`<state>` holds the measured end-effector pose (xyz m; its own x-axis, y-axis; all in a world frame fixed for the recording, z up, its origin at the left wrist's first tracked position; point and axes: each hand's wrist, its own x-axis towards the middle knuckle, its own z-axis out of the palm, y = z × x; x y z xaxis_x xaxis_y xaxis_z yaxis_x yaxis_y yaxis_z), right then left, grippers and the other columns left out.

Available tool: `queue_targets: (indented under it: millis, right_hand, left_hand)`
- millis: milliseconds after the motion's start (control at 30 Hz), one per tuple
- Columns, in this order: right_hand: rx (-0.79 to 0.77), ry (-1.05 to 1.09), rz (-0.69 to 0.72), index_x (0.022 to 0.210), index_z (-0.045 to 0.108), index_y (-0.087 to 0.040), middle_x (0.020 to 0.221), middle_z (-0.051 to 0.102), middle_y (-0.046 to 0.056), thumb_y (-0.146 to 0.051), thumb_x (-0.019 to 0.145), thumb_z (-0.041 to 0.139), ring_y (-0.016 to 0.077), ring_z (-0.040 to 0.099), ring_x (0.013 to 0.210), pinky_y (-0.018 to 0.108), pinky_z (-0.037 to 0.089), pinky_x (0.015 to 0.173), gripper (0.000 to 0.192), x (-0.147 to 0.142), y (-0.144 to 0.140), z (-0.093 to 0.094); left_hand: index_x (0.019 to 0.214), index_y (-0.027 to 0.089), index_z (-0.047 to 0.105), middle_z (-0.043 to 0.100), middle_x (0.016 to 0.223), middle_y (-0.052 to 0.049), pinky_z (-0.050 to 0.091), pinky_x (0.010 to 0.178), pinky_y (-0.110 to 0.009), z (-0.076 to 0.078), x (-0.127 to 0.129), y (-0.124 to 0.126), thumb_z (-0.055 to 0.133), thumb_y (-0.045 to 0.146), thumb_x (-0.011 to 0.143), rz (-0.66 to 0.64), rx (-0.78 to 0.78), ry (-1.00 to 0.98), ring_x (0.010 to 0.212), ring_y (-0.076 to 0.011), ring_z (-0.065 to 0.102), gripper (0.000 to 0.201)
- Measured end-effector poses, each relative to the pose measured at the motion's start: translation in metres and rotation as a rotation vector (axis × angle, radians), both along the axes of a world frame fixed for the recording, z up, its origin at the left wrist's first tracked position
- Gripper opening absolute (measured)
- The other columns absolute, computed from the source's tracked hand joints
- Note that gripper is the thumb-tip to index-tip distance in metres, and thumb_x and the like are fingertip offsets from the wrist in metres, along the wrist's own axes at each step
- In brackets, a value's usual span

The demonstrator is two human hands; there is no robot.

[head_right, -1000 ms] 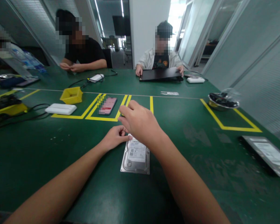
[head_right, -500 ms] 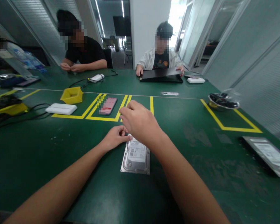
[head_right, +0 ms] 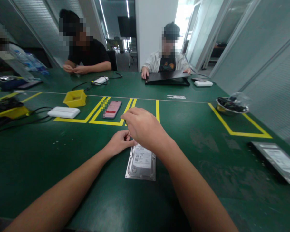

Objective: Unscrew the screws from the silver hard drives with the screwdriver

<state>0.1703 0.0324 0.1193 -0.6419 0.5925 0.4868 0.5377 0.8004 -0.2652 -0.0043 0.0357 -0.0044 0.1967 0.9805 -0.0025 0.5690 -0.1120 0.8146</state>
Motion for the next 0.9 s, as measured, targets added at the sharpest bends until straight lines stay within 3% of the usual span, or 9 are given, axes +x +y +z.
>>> queue_targets:
  millis: [167,367,600,900]
  right_hand:
    - [0.012,0.023,-0.052,0.098,0.068,-0.015,0.106,0.061,0.009,-0.019,0.092,0.054,0.0181,0.058,0.096,0.031,0.046,0.087,0.016,-0.0002,0.0012,-0.0009]
    - [0.065,0.028,-0.013,0.111,0.066,-0.010,0.113,0.067,0.009,-0.007,0.088,0.049,0.0205,0.060,0.104,0.034,0.044,0.096,0.029,0.0004,0.0018,-0.0024]
    - [0.062,0.084,-0.093,0.103,0.071,-0.013,0.107,0.064,0.010,-0.012,0.090,0.052,0.0184,0.060,0.098,0.031,0.048,0.087,0.024,0.0004,0.0052,-0.0058]
    - [0.029,0.059,-0.037,0.108,0.068,-0.012,0.110,0.064,0.009,-0.008,0.089,0.047,0.0183,0.059,0.102,0.030,0.046,0.091,0.028,0.0020,0.0047,-0.0034]
  left_hand:
    - [0.082,0.017,0.061,0.048,0.061,0.007,0.028,0.053,-0.025,-0.0012,-0.0008,0.0004,0.077,0.044,0.068,-0.002,0.006,-0.007,0.054,-0.0105,0.043,0.035]
    - [0.083,0.017,0.062,0.048,0.060,0.007,0.028,0.052,-0.024,-0.0006,-0.0006,0.0002,0.076,0.044,0.068,-0.003,-0.002,0.003,0.053,-0.0100,0.043,0.035]
    - [0.086,0.017,0.063,0.048,0.061,0.007,0.029,0.052,-0.024,-0.0026,-0.0012,0.0006,0.076,0.044,0.069,-0.016,0.000,-0.015,0.053,-0.0101,0.043,0.035]
    - [0.086,0.017,0.063,0.048,0.061,0.007,0.028,0.052,-0.024,-0.0027,-0.0015,0.0004,0.077,0.045,0.069,-0.015,-0.006,-0.021,0.053,-0.0101,0.043,0.036]
